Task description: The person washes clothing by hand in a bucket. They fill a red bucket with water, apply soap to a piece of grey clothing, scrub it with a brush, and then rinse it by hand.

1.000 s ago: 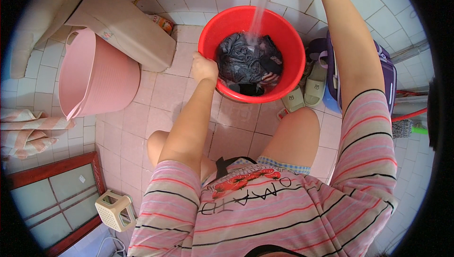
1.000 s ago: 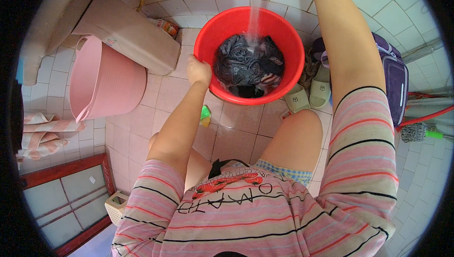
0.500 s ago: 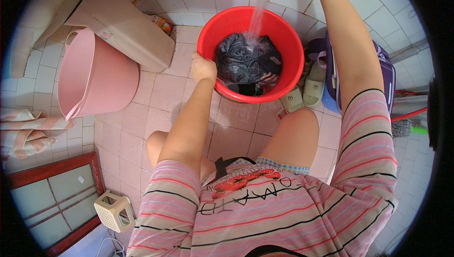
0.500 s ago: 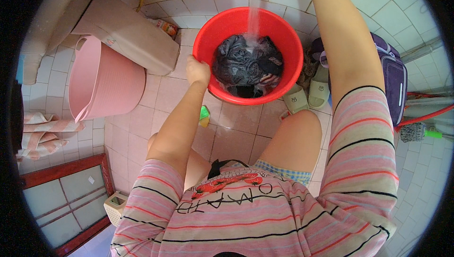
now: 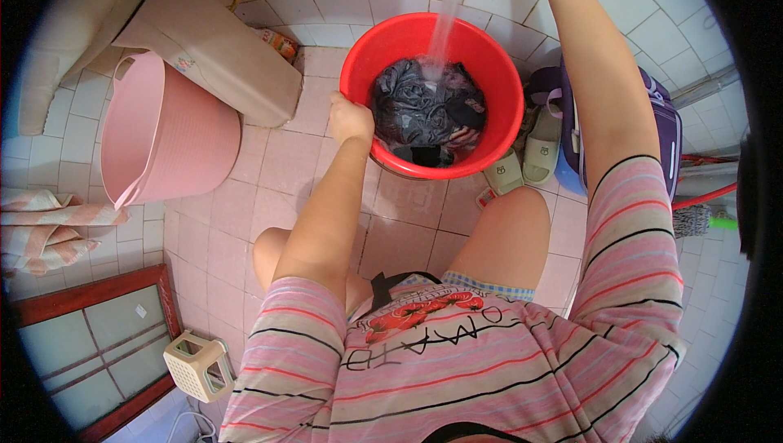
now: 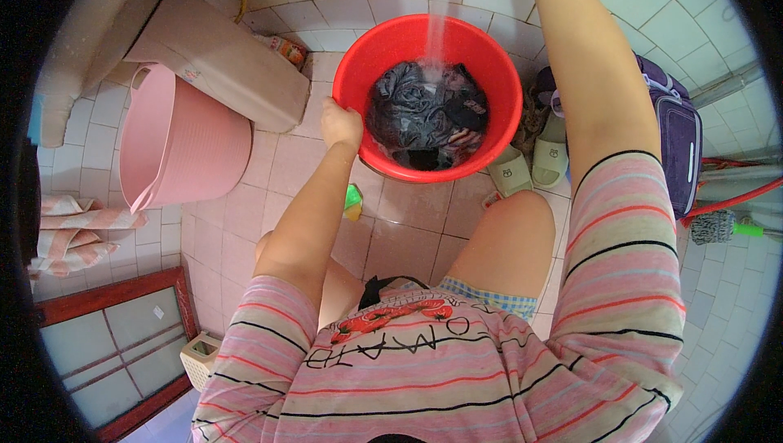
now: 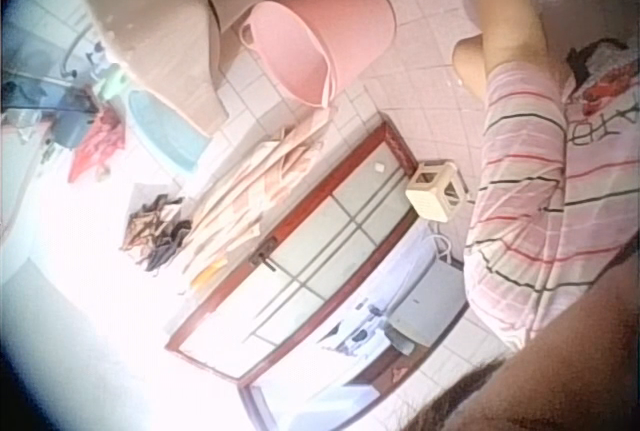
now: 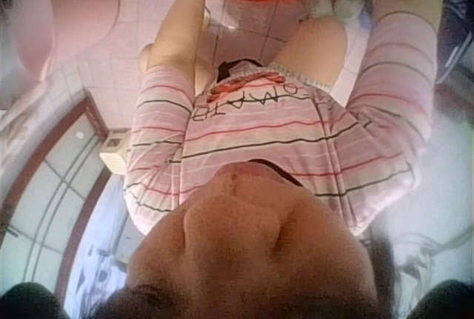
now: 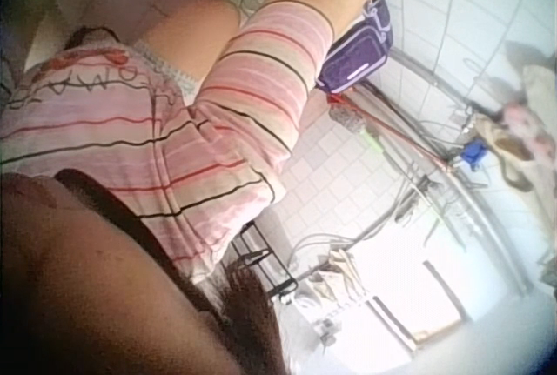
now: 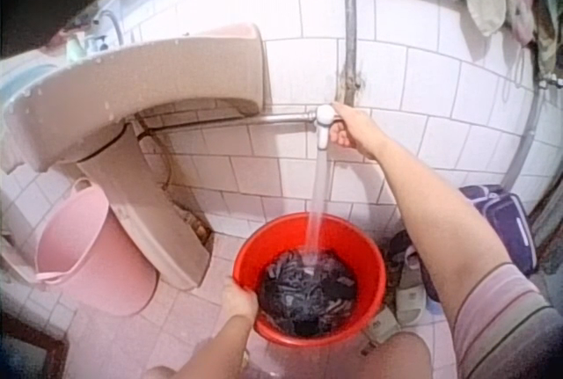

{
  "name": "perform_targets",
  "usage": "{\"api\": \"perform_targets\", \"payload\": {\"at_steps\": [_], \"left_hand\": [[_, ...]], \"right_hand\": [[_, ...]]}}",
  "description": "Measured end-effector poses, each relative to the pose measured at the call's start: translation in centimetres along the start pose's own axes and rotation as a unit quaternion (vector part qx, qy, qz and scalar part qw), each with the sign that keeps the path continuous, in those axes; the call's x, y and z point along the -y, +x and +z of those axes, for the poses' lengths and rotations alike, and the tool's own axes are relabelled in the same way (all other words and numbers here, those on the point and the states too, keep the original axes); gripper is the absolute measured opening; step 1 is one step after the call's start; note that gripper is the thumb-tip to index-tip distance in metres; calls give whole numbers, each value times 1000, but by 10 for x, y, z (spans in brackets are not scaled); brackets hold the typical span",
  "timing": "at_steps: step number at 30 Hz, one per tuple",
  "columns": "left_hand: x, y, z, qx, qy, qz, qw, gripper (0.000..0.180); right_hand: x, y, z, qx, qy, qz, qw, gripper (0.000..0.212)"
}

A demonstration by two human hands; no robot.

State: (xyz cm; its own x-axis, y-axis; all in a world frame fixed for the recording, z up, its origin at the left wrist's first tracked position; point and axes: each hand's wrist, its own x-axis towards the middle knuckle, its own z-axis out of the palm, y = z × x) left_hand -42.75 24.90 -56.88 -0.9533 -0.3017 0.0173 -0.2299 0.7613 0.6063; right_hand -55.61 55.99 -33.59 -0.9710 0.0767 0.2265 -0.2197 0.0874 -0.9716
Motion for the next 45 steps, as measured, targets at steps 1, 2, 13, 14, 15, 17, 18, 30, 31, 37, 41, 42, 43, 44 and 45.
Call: {"api": "perform_targets", "payload": {"at_steps": [1,2,13,14,15,17,18,30,31,37,41,42,43,44,45], "left_hand": [[0,0,0,-1,-3,-1,1000,22],[0,0,0,-1,-4,-1,1000,22],[1,1,1,-5,0,2,1000,21],[1,1,1,-4,0,2,1000,21],[0,1,0,3,-6,-5,1000,23],[-1,1,0,9,-13,-13,1000,25],[-1,1,0,3,-6,-8,1000,23],[1,2,2,-2,-2,-9,1000,23],[0,2,1,5,-10,-15,1000,25],[-3,0,-2,18,0,-22,1000,25],[-3,1,-3,9,-5,-19,1000,25],[-4,0,-3,13,-6,-21,1000,25],[-6,-1,-3,16,-6,-24,1000,25],[-6,-1,-3,16,-6,-24,1000,25],[-6,-1,-4,17,-6,-25,1000,25]], "right_hand": [[0,0,0,-3,-3,0,1000,40],[0,1,0,-3,-3,0,1000,40],[-1,0,0,-4,-10,-6,1000,41],[-1,0,1,-4,-11,-7,1000,41],[0,-1,1,-8,-11,-8,1000,41],[1,-1,1,-11,-11,-10,1000,41],[2,0,1,-8,-12,-10,1000,41],[-3,2,2,-11,-5,-11,1000,41],[-3,2,1,-17,-7,-10,1000,41],[-3,1,2,-21,5,-9,1000,40],[-3,1,3,-22,3,-11,1000,40],[-3,0,2,-21,3,-12,1000,40],[-3,0,1,-20,3,-13,1000,40],[-3,0,1,-20,4,-13,1000,40],[-3,0,2,-18,6,-12,1000,40]]}}
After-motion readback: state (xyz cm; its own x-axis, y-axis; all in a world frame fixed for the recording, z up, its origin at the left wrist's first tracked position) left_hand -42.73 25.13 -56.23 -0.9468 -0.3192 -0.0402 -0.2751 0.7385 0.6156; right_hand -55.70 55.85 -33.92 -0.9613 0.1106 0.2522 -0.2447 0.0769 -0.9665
